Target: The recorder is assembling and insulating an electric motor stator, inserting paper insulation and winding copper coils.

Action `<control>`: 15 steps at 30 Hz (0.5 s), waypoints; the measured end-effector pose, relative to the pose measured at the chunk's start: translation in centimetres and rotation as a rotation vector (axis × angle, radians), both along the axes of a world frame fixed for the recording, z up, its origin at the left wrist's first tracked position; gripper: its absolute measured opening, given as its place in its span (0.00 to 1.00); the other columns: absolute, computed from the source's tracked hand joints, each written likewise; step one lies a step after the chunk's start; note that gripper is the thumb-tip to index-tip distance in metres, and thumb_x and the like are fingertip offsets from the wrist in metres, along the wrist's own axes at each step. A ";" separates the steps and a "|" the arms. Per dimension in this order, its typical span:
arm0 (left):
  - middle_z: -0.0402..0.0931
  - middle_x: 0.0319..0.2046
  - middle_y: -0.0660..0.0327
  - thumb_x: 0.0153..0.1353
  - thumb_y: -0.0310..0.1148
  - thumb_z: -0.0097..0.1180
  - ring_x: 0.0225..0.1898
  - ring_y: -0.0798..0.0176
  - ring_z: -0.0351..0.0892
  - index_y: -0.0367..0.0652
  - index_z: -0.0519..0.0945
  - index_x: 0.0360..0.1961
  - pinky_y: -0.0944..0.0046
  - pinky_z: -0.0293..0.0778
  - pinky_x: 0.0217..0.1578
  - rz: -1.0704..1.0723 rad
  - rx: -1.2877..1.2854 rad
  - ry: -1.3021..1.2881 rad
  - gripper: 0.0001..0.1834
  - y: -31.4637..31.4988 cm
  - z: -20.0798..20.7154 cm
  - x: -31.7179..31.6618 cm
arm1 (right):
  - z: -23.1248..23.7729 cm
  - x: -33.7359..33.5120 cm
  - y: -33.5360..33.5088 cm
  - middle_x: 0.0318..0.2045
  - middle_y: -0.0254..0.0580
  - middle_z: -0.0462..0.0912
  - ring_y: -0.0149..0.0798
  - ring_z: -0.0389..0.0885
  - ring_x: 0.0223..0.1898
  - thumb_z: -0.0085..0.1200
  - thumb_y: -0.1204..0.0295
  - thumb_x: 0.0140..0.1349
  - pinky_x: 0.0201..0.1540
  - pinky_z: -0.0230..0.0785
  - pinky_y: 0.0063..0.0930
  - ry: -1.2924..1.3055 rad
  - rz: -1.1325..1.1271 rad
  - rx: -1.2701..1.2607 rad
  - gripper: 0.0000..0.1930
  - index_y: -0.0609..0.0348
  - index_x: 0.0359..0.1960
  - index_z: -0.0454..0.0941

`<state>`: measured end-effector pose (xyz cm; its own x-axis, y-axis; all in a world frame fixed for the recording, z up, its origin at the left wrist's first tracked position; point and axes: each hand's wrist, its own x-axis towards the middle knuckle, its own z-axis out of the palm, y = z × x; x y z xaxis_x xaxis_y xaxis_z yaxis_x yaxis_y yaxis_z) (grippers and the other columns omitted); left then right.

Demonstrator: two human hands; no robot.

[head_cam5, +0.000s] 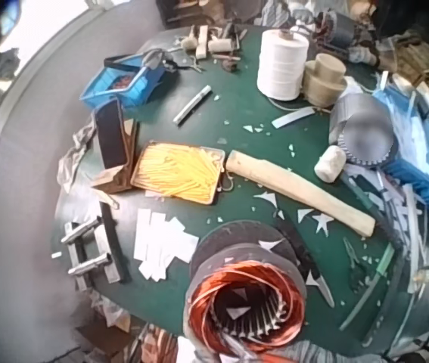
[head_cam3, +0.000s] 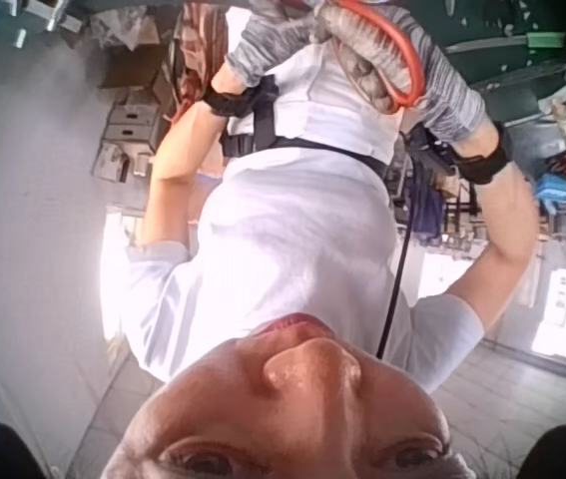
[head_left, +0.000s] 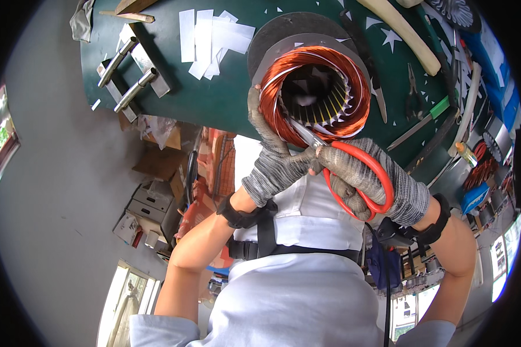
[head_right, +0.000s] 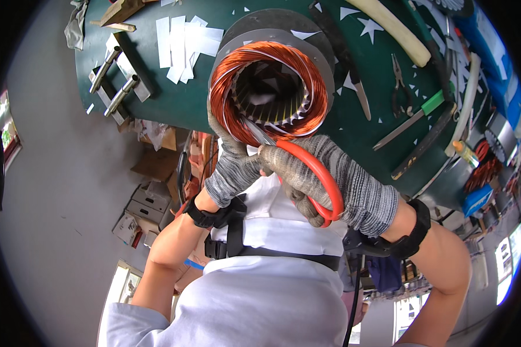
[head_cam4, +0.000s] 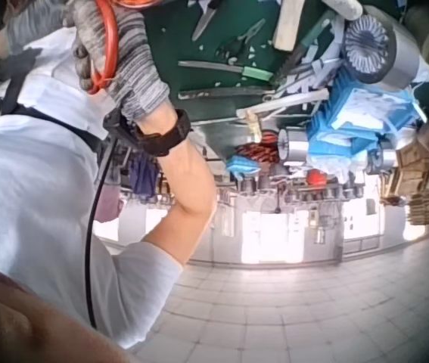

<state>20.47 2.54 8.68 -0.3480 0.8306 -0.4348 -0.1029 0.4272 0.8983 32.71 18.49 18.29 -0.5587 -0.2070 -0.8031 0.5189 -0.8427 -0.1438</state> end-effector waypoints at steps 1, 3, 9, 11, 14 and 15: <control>0.54 0.59 0.50 0.40 0.32 0.71 0.60 0.57 0.56 0.42 0.31 0.63 0.58 0.58 0.59 -0.065 -0.024 0.070 0.62 0.5 0.4 -0.6 | 0.3 0.2 0.0 0.12 0.27 0.64 0.22 0.63 0.07 0.48 0.57 0.63 0.09 0.54 0.18 0.003 -0.003 0.005 0.18 0.62 0.36 0.74; 0.37 0.62 0.47 0.29 0.47 0.75 0.65 0.50 0.41 0.40 0.34 0.65 0.54 0.48 0.63 -0.063 0.010 0.049 0.71 1.7 0.2 -2.1 | 1.2 0.8 0.3 0.11 0.28 0.65 0.23 0.62 0.07 0.48 0.59 0.63 0.08 0.54 0.19 -0.064 -0.020 0.049 0.16 0.63 0.37 0.74; 0.37 0.63 0.44 0.29 0.44 0.75 0.66 0.50 0.39 0.42 0.35 0.65 0.55 0.45 0.64 -0.253 0.121 0.187 0.70 2.8 0.7 -5.8 | 1.2 4.7 0.9 0.22 0.45 0.75 0.41 0.78 0.25 0.56 0.65 0.56 0.31 0.69 0.28 0.127 0.414 0.881 0.15 0.61 0.40 0.71; 0.40 0.63 0.47 0.28 0.38 0.76 0.65 0.52 0.45 0.44 0.27 0.64 0.55 0.48 0.64 -0.117 0.276 0.078 0.74 2.3 0.2 -2.8 | 1.1 4.4 0.4 0.21 0.48 0.75 0.45 0.77 0.23 0.57 0.62 0.55 0.29 0.68 0.30 0.189 0.529 1.036 0.17 0.61 0.38 0.71; 0.40 0.63 0.49 0.28 0.36 0.76 0.64 0.52 0.48 0.44 0.28 0.64 0.55 0.50 0.64 -0.031 0.118 0.029 0.73 2.9 1.1 -2.1 | 2.0 2.4 0.6 0.18 0.49 0.74 0.46 0.76 0.20 0.57 0.59 0.55 0.26 0.67 0.31 0.238 0.674 0.998 0.18 0.62 0.35 0.71; 0.42 0.63 0.49 0.28 0.39 0.77 0.64 0.52 0.50 0.47 0.27 0.65 0.53 0.52 0.63 -0.002 0.130 -0.022 0.74 2.7 0.7 -2.1 | 2.2 2.0 0.8 0.18 0.49 0.74 0.46 0.76 0.20 0.57 0.59 0.55 0.26 0.67 0.31 0.243 0.677 0.996 0.18 0.62 0.35 0.71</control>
